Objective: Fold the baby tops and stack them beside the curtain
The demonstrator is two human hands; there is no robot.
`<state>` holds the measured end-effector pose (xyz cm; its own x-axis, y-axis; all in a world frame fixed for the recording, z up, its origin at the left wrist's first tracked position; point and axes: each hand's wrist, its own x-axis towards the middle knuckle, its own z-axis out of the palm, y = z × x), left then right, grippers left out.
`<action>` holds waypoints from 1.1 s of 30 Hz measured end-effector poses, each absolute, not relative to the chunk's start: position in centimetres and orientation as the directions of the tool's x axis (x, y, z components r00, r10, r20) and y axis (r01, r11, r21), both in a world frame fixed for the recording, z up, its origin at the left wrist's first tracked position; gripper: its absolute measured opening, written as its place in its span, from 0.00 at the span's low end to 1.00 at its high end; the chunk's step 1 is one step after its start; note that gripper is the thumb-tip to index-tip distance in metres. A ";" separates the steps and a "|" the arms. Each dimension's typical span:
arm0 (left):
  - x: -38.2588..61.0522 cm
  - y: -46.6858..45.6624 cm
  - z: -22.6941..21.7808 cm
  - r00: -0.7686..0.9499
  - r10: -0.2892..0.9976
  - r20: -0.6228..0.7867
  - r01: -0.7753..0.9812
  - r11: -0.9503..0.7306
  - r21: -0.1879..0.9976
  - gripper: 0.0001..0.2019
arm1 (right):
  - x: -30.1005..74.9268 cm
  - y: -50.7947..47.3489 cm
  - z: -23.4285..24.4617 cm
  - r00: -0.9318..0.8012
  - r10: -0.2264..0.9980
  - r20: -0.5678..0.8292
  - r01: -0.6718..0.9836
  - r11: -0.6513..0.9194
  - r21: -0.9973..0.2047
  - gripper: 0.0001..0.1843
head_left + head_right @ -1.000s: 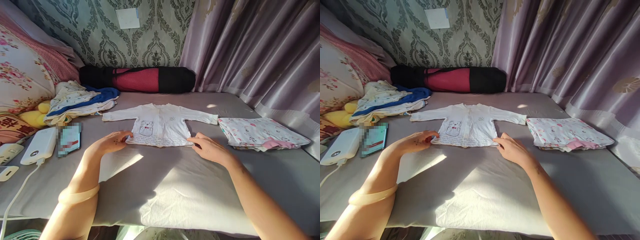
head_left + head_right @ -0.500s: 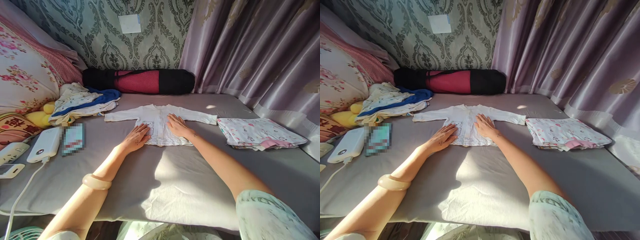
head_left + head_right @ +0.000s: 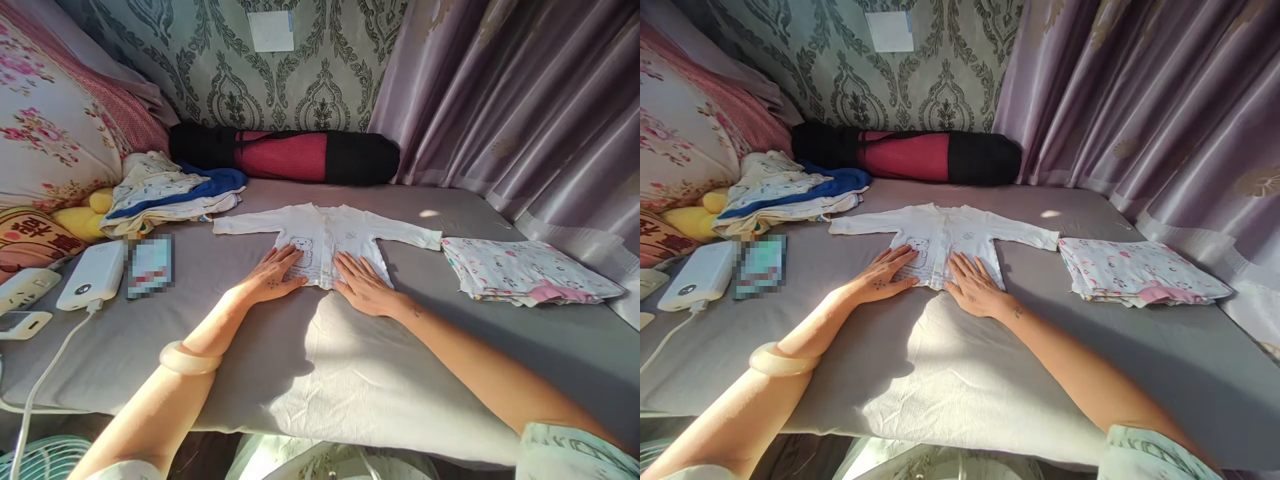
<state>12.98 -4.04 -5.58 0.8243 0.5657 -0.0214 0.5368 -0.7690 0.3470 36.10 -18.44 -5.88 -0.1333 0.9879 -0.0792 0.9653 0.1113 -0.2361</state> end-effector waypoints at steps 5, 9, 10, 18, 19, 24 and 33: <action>12.8 -4.0 -5.6 0.825 0.565 0.012 0.516 -0.763 0.389 0.36 | 34.5 -21.3 -3.5 -0.234 0.969 -0.080 0.923 0.196 -0.332 0.29; 13.1 -4.2 -5.3 0.818 0.555 0.150 0.451 -0.781 0.431 0.24 | 33.4 -20.2 -2.0 -0.167 0.986 0.022 0.896 0.161 -0.413 0.15; 13.3 -4.4 -5.2 0.822 0.534 0.197 0.411 -0.796 0.443 0.21 | 33.2 -19.6 -2.1 -0.129 0.990 0.053 0.896 0.139 -0.422 0.12; 14.9 -6.3 -5.4 0.907 0.341 0.249 0.195 -0.862 0.469 0.12 | 33.6 -16.1 -4.1 -0.009 0.996 0.093 0.868 0.054 -0.494 0.04; 15.0 -6.4 -5.4 0.906 0.351 0.237 0.211 -0.860 0.465 0.13 | 33.8 -16.0 -4.0 0.009 0.996 0.085 0.845 0.038 -0.534 0.04; 15.4 -6.7 -5.6 0.900 0.358 0.250 0.251 -0.892 0.376 0.10 | 35.2 -15.3 -3.7 0.135 0.987 -0.085 0.558 -0.147 -0.817 0.13; 16.2 -7.3 -5.9 0.896 0.268 0.356 0.216 -0.960 0.179 0.15 | 36.0 -14.9 -4.3 0.199 0.949 -0.244 0.178 -0.280 -0.944 0.14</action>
